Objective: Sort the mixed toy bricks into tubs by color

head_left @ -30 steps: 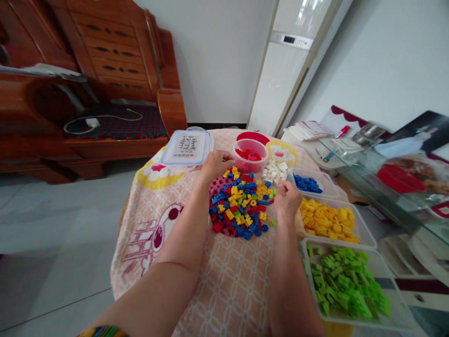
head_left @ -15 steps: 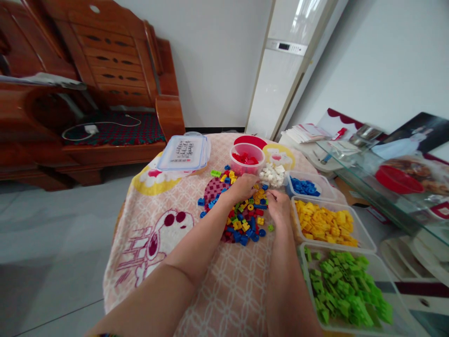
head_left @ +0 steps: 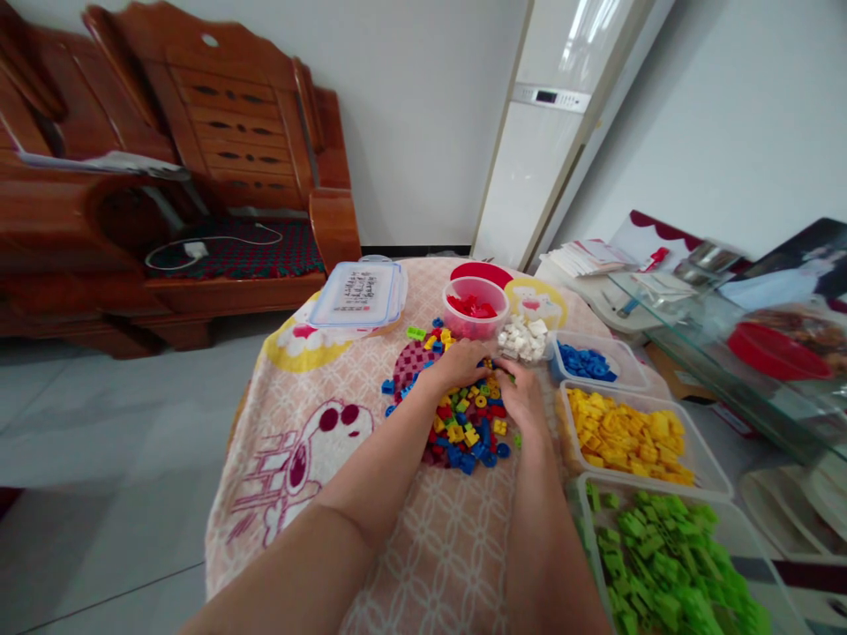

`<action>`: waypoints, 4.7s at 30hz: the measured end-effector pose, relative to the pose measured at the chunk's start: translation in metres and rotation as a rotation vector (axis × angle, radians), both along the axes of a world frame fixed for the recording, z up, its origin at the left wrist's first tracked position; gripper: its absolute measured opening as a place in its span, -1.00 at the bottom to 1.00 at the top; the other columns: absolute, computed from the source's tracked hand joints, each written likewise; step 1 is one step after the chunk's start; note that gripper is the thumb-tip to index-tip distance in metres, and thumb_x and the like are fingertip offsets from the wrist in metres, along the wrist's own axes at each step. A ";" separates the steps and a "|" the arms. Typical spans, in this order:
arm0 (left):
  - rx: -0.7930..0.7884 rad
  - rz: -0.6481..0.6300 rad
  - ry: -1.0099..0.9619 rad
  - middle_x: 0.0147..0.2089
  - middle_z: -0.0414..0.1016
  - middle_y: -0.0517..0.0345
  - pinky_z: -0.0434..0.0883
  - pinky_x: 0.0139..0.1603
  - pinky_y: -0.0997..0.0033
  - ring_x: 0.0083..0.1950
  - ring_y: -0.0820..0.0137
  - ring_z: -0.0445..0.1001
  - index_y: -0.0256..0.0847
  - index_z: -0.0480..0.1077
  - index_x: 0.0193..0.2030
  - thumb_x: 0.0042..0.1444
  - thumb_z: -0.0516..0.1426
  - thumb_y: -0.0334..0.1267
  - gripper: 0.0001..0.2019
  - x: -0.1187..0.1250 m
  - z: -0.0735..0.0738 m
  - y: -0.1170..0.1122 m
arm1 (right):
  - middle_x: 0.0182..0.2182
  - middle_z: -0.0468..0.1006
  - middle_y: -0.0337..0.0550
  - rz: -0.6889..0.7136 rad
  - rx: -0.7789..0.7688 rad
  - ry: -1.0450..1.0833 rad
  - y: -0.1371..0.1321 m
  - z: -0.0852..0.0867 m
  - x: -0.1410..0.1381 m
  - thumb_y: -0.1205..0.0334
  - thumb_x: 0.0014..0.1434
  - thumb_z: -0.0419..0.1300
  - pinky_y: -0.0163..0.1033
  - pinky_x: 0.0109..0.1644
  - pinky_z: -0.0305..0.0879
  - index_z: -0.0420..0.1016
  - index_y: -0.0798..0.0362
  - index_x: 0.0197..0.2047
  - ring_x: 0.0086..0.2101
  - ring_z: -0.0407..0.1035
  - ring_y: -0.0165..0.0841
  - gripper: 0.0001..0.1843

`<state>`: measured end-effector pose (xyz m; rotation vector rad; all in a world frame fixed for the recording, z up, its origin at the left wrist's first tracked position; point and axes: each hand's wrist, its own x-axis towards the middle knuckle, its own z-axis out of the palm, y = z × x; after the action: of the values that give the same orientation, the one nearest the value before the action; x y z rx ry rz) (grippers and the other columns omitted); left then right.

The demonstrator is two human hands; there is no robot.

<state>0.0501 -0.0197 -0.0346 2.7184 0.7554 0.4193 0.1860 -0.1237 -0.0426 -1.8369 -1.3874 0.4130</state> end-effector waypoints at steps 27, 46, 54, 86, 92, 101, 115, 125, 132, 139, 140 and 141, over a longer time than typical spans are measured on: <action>-0.158 0.423 -0.266 -0.43 0.57 0.13 0.27 -0.34 0.49 -0.37 0.41 0.42 -0.28 0.61 -0.32 0.09 0.09 -0.24 -0.74 -0.066 0.029 0.035 | 0.32 0.32 0.13 -0.189 0.224 -0.069 0.016 -0.016 0.026 0.06 0.17 0.08 0.02 0.37 0.12 0.53 0.13 0.13 0.29 0.21 -0.10 -0.46; -0.182 0.557 -0.245 -0.27 0.66 0.08 0.40 -0.15 0.43 -0.25 0.35 0.53 -0.24 0.64 -0.20 0.12 0.10 -0.24 -0.72 -0.075 0.022 0.041 | -0.15 0.63 0.13 -0.383 0.096 -0.297 0.034 0.013 0.046 0.30 0.09 0.04 -0.05 0.13 0.31 0.65 0.18 -0.17 -0.07 0.46 -0.10 -0.61; -0.192 0.590 -0.287 -0.14 0.66 0.06 0.43 -0.04 0.43 -0.14 0.33 0.55 -0.24 0.62 -0.10 0.14 0.11 -0.29 -0.71 -0.073 0.015 0.045 | -0.29 0.61 0.24 -0.548 -0.067 -0.521 -0.005 0.037 0.042 0.28 0.17 0.05 0.03 -0.04 0.29 0.69 0.17 -0.21 -0.20 0.47 -0.01 -0.64; -0.165 0.611 -0.282 -0.15 0.67 0.04 0.45 -0.04 0.39 -0.14 0.27 0.56 -0.20 0.64 -0.08 0.10 0.13 -0.28 -0.69 -0.069 0.017 0.043 | -0.36 0.69 -0.03 -0.370 0.203 -0.247 -0.006 0.060 0.024 0.24 0.08 0.08 -0.19 -0.12 0.41 0.70 0.11 -0.25 -0.30 0.54 -0.19 -0.65; -0.155 0.598 -0.289 -0.19 0.66 0.04 0.44 -0.07 0.42 -0.17 0.30 0.55 -0.23 0.64 -0.10 0.11 0.11 -0.28 -0.69 -0.070 0.018 0.043 | -0.58 0.60 -0.04 -0.263 -0.221 -0.468 -0.020 0.039 0.023 0.32 -0.01 0.16 -0.25 -0.32 0.30 0.63 0.02 -0.56 -0.45 0.49 -0.24 -0.78; -0.136 0.575 -0.255 -0.15 0.66 -0.05 0.44 -0.03 0.37 -0.14 0.24 0.56 -0.29 0.64 -0.09 0.11 0.11 -0.30 -0.68 -0.065 0.022 0.040 | -0.25 0.68 0.14 -0.275 -0.519 -0.461 -0.013 0.029 0.018 0.29 0.12 0.19 -0.16 -0.24 0.35 0.69 0.02 -0.34 -0.22 0.58 -0.07 -0.80; -0.189 0.429 -0.316 -0.27 0.65 0.08 0.40 -0.18 0.47 -0.28 0.38 0.51 -0.30 0.64 -0.18 0.08 0.13 -0.31 -0.73 -0.055 0.038 0.025 | -0.43 0.66 0.01 -0.462 0.182 -0.157 0.002 0.034 0.017 0.19 0.06 0.16 -0.14 -0.15 0.39 0.63 0.19 -0.02 -0.34 0.52 -0.15 -0.54; -0.261 -0.003 0.090 -0.13 0.65 0.14 0.38 -0.18 0.49 -0.16 0.35 0.55 -0.16 0.62 -0.08 -0.09 0.34 -0.24 -0.65 -0.042 0.049 0.007 | -0.37 0.67 0.01 -0.344 0.221 -0.041 0.009 0.010 0.015 0.11 0.14 0.10 -0.14 -0.14 0.43 0.67 0.12 -0.13 -0.30 0.54 -0.16 -0.60; -0.146 -0.014 0.168 -0.04 0.63 0.06 0.41 -0.07 0.44 -0.05 0.27 0.55 -0.20 0.60 -0.02 -0.07 0.32 -0.30 -0.60 -0.029 0.040 0.001 | -0.41 0.66 -0.01 -0.320 0.237 -0.005 0.010 0.009 0.016 0.09 0.14 0.08 -0.14 -0.15 0.45 0.66 0.13 -0.15 -0.30 0.55 -0.15 -0.59; -0.251 0.088 -0.081 -0.23 0.65 0.15 0.40 -0.16 0.50 -0.24 0.42 0.53 -0.24 0.61 -0.09 0.08 0.16 -0.38 -0.72 -0.039 0.042 0.013 | -0.54 0.60 -0.11 -0.276 0.231 0.059 0.008 0.017 0.009 0.06 0.13 0.09 -0.18 -0.23 0.44 0.66 0.11 -0.17 -0.41 0.52 -0.22 -0.59; -0.263 0.110 -0.130 -0.26 0.64 0.16 0.40 -0.18 0.51 -0.27 0.44 0.52 -0.25 0.60 -0.10 0.10 0.14 -0.38 -0.74 -0.040 0.042 0.013 | -0.55 0.59 -0.13 -0.252 0.227 0.083 0.008 0.020 0.006 0.05 0.13 0.10 -0.19 -0.26 0.44 0.65 0.12 -0.17 -0.44 0.51 -0.23 -0.59; -0.282 0.126 -0.187 -0.29 0.63 0.17 0.40 -0.20 0.52 -0.30 0.46 0.51 -0.26 0.60 -0.12 0.12 0.12 -0.37 -0.74 -0.041 0.042 0.014 | -0.56 0.58 -0.14 -0.222 0.217 0.113 0.007 0.023 0.003 0.03 0.13 0.10 -0.21 -0.29 0.43 0.65 0.12 -0.17 -0.47 0.49 -0.25 -0.59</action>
<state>0.0095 -0.0059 0.0074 2.3416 0.8644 0.5418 0.1894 -0.1164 -0.0197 -1.7375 -1.0931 0.2372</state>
